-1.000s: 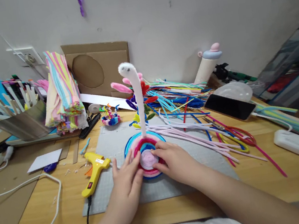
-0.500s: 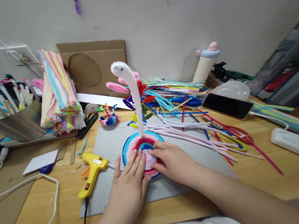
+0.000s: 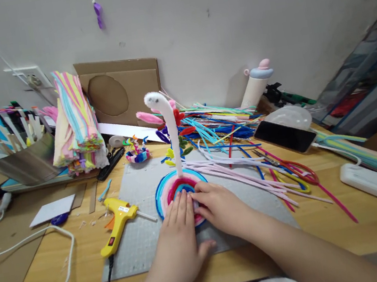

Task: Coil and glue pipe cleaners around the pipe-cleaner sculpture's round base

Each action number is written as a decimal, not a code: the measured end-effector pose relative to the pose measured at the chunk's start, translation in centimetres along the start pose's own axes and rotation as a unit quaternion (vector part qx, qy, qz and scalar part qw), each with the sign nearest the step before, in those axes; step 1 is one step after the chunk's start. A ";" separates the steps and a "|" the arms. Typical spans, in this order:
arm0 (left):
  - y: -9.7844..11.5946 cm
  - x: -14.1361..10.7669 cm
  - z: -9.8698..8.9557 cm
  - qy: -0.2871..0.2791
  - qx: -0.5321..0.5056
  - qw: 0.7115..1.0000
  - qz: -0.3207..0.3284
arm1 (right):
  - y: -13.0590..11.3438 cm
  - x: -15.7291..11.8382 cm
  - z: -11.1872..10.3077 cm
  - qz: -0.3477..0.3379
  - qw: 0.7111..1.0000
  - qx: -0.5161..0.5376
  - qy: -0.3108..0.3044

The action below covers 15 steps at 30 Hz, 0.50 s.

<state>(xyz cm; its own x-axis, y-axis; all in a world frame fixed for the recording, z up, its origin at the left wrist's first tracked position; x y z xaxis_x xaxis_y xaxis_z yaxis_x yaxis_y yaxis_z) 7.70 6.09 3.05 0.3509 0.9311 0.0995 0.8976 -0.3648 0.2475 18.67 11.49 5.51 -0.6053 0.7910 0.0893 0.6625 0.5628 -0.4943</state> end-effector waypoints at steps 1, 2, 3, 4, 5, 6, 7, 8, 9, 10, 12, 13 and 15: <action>0.1 0.1 0.1 -0.001 0.010 1.000 -0.003 | 0.1 0.0 -0.1 -0.003 1.000 0.004 -0.001; 0.2 0.2 0.1 -0.003 0.017 1.000 -0.003 | 0.3 -0.1 -0.3 -0.005 1.000 0.010 -0.001; 0.2 0.2 0.1 -0.004 0.024 1.000 0.000 | 0.5 -0.1 -0.4 -0.004 1.000 0.014 0.001; 0.3 0.2 0.1 -0.003 0.029 1.000 0.006 | 0.8 -0.1 -0.6 0.000 1.000 0.018 0.004; 0.3 0.2 0.1 0.000 0.033 0.999 0.014 | 1.1 -0.2 -0.8 0.006 1.000 0.019 0.009; 0.2 0.1 0.1 0.003 0.035 0.999 0.022 | 1.4 -0.3 -1.0 0.015 1.000 0.017 0.013; 0.2 0.0 0.0 0.007 0.037 0.999 0.030 | 1.6 -0.3 -1.1 0.024 1.000 0.011 0.014; 0.2 0.0 0.1 0.011 0.037 0.999 0.037 | 1.9 -0.4 -1.2 0.033 0.999 0.003 0.012; 0.1 -0.1 0.1 0.014 0.035 0.998 0.042 | 2.1 -0.5 -1.3 0.041 0.999 -0.005 0.007; 0.1 -0.1 0.1 0.014 0.033 0.998 0.045 | 2.2 -0.5 -1.5 0.047 0.999 -0.016 -0.001; -0.1 -0.2 0.1 0.012 0.027 0.999 0.043 | 2.2 -0.7 -1.9 0.057 0.997 -0.046 -0.014; -0.1 -0.2 0.1 0.010 0.022 0.999 0.041 | 2.1 -0.8 -2.3 0.062 0.996 -0.068 -0.010; -0.2 -0.2 0.1 0.007 0.009 0.999 0.037 | 1.3 -0.8 -3.5 0.073 0.991 -0.112 0.023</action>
<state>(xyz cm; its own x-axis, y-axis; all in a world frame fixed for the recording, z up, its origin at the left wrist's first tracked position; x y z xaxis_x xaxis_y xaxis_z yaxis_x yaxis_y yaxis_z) 7.46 5.94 2.87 0.4126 0.9015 0.1303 0.8743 -0.4321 0.2210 21.55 12.42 7.81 -0.4791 0.8747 0.0725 0.8259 0.4773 -0.3003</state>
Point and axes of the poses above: each hand's wrist, its own x-axis towards the middle knuckle, its own z-axis out of the palm, y = z × x, the point moved 5 cm from there along x, towards the middle knuckle, and after that the axes turned 1 degree about -z, right-handed, at the moved point
